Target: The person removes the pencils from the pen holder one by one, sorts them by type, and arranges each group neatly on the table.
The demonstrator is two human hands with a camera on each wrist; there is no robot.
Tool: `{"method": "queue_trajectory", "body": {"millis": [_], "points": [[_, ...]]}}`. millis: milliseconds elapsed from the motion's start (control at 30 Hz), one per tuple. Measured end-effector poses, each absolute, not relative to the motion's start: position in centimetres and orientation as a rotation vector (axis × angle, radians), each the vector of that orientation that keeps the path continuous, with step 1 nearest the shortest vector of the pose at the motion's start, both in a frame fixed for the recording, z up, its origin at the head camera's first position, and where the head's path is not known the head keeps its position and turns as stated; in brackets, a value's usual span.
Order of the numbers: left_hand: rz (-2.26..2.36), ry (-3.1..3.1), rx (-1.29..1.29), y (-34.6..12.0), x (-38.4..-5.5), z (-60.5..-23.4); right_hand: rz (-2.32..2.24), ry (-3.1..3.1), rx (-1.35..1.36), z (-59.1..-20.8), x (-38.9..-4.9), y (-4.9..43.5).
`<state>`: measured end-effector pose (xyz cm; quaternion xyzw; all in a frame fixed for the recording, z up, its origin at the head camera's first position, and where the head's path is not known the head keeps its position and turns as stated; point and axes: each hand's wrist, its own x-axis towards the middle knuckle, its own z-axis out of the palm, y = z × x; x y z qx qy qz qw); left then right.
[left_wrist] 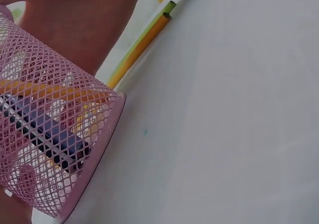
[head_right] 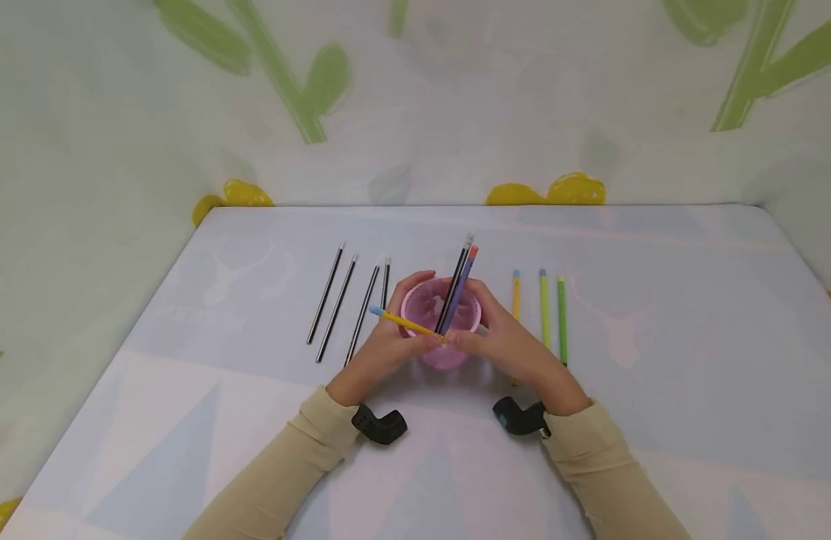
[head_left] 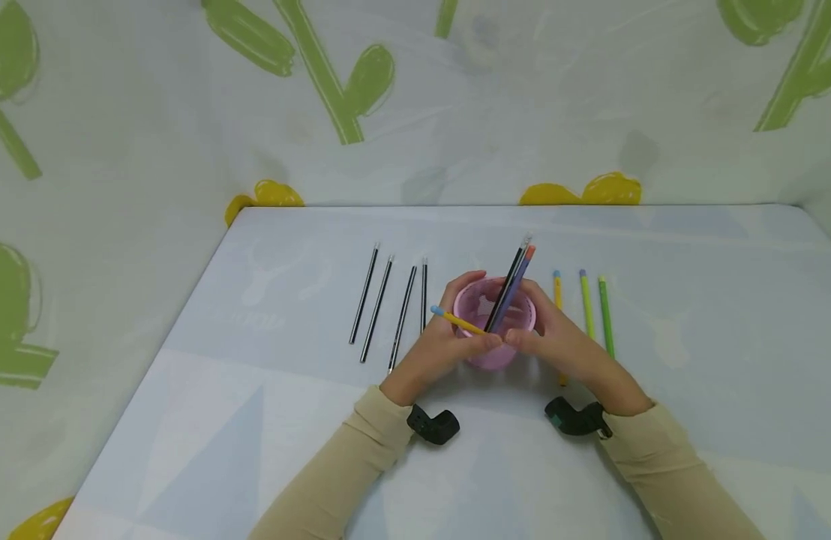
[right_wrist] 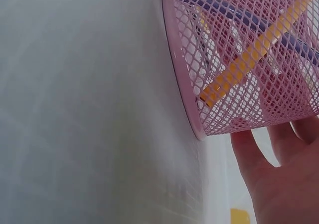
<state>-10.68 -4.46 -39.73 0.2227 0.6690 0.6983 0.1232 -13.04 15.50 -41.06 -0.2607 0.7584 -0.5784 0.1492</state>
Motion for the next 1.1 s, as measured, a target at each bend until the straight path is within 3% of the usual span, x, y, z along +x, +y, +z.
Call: {"method": "queue_trajectory", "body": {"millis": [600,867,1100], "points": [[1.918,2.066,0.571,-4.5,-11.5,-41.2,-1.677,2.880,-0.428,-39.8,-13.1,13.9],[1.914,2.082,0.602,-4.7,-11.6,-41.2,-2.370,2.369,-0.548,-36.9,-12.9,15.5],[1.908,2.097,0.601,-4.9,-11.5,-41.0,-2.715,2.029,-0.517,-37.2,-13.9,17.7]]}}
